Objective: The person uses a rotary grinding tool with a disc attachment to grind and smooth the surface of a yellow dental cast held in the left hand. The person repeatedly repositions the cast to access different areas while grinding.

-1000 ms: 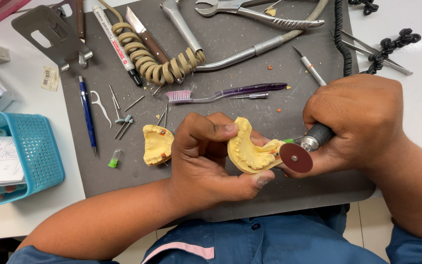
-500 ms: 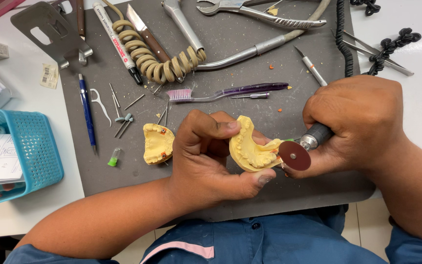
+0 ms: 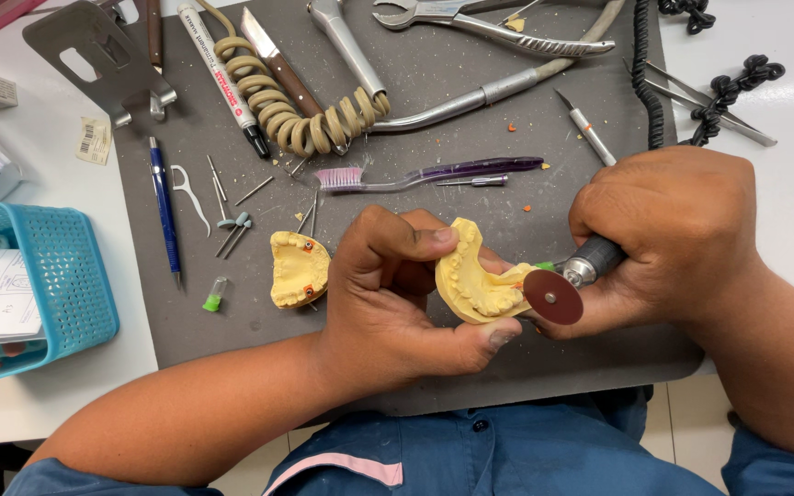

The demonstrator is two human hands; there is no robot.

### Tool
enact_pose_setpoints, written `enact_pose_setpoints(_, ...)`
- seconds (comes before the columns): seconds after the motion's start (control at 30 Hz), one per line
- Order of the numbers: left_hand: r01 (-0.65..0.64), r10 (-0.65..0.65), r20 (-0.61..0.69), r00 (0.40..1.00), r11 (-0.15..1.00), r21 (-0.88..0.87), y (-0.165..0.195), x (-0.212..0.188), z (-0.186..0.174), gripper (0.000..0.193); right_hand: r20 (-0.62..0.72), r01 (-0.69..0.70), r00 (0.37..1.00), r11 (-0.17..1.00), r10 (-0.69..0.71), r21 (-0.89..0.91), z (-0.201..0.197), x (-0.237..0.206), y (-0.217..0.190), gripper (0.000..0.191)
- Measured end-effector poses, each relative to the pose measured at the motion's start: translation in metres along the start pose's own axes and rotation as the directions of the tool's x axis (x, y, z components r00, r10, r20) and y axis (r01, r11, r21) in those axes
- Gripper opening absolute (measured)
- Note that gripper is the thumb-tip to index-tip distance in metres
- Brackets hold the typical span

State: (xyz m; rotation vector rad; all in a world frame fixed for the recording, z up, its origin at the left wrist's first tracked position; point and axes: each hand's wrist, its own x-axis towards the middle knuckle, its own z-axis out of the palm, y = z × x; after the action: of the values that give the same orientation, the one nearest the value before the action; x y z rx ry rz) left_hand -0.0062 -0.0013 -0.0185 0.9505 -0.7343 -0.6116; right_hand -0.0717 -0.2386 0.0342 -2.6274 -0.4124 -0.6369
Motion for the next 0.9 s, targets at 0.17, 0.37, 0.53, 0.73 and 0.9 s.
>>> enact_pose_setpoints(0.17, 0.001, -0.001, -0.003, 1.0, 1.0, -0.004, -0.0004, -0.0006, 0.0, 0.063, 0.002, -0.01, 1.0, 1.0, 0.01, 0.006, -0.0004, 0.0007, 0.0001, 0.061)
enact_pose_setpoints(0.37, 0.005, -0.005, 0.012, 1.0, 1.0, 0.001, 0.0003, 0.0, -0.0015, 0.063, -0.007, -0.013, 1.0, 1.0, 0.013, 0.002, -0.0013, 0.0007, -0.002, 0.052)
enact_pose_setpoints(0.53, 0.005, -0.005, 0.014, 1.0, 1.0, -0.004, 0.0002, 0.0, -0.0013, 0.063, -0.009, -0.019, 1.0, 1.0, 0.019, -0.008, -0.0014, 0.0009, -0.0037, 0.05)
enact_pose_setpoints(0.73, 0.003, -0.003, 0.005, 1.0, 1.0, 0.004, -0.0007, 0.0006, -0.001, 0.063, -0.014, -0.012, 1.0, 1.0, 0.012, -0.006, -0.0016, 0.0024, -0.0032, 0.05)
enact_pose_setpoints(0.9, 0.012, -0.012, 0.001, 1.0, 1.0, -0.015, -0.0008, -0.0002, -0.0011, 0.063, 0.007, -0.032, 0.999, 0.999, 0.032, -0.009, -0.0017, 0.0023, -0.0037, 0.052)
